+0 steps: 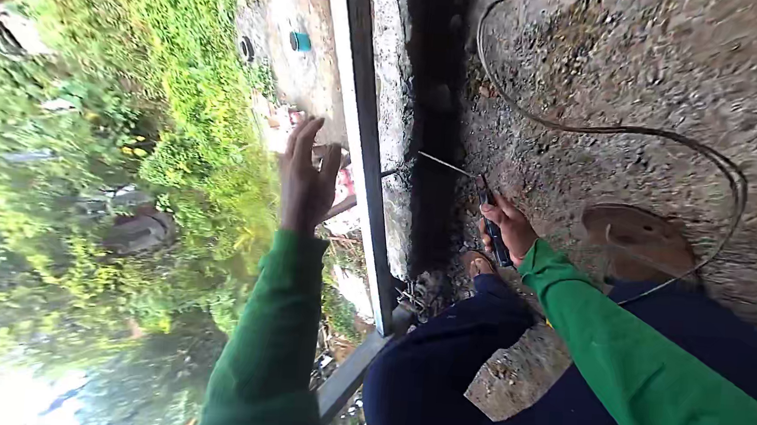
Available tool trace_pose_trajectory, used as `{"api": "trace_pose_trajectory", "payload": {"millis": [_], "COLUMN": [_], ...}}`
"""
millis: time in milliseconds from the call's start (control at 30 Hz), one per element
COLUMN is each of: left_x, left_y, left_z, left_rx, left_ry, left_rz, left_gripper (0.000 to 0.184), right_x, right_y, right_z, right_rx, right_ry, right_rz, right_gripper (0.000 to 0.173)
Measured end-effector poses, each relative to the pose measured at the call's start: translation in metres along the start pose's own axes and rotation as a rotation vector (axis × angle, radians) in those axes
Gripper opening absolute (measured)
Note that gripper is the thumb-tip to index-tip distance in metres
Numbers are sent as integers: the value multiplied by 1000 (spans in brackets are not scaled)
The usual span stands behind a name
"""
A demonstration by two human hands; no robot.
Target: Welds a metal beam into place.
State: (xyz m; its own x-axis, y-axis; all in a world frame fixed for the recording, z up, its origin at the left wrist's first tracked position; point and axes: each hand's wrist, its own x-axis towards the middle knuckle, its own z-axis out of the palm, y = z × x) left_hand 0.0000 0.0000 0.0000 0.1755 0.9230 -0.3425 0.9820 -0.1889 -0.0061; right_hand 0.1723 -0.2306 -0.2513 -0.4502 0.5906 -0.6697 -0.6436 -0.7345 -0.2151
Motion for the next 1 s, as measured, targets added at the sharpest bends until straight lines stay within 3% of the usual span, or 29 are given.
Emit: {"api": "trace_pose_trajectory", "payload": {"millis": [200,400,500,633,1000], "left_x": [143,238,251,250,244], "left_y": [-3,2,-13,-4,6], "left_z": [68,87,99,103,106], "left_rx": [-220,-248,-154,-10,-177], "left_ry": [-74,76,214,273,295], "left_rz": [-129,-226,-184,-206,-231], "left_gripper": [85,84,84,76,76], "right_x": [24,43,52,68,78], "right_y": [22,24,23,15,37], "right_z": [3,-3,-1,3,2], "right_rx": [71,146,157,162,70], "right_ry": [-86,-136,-165,-192,-213], "right_rz": [24,56,70,71,113], "right_gripper": [76,87,90,93,94]}}
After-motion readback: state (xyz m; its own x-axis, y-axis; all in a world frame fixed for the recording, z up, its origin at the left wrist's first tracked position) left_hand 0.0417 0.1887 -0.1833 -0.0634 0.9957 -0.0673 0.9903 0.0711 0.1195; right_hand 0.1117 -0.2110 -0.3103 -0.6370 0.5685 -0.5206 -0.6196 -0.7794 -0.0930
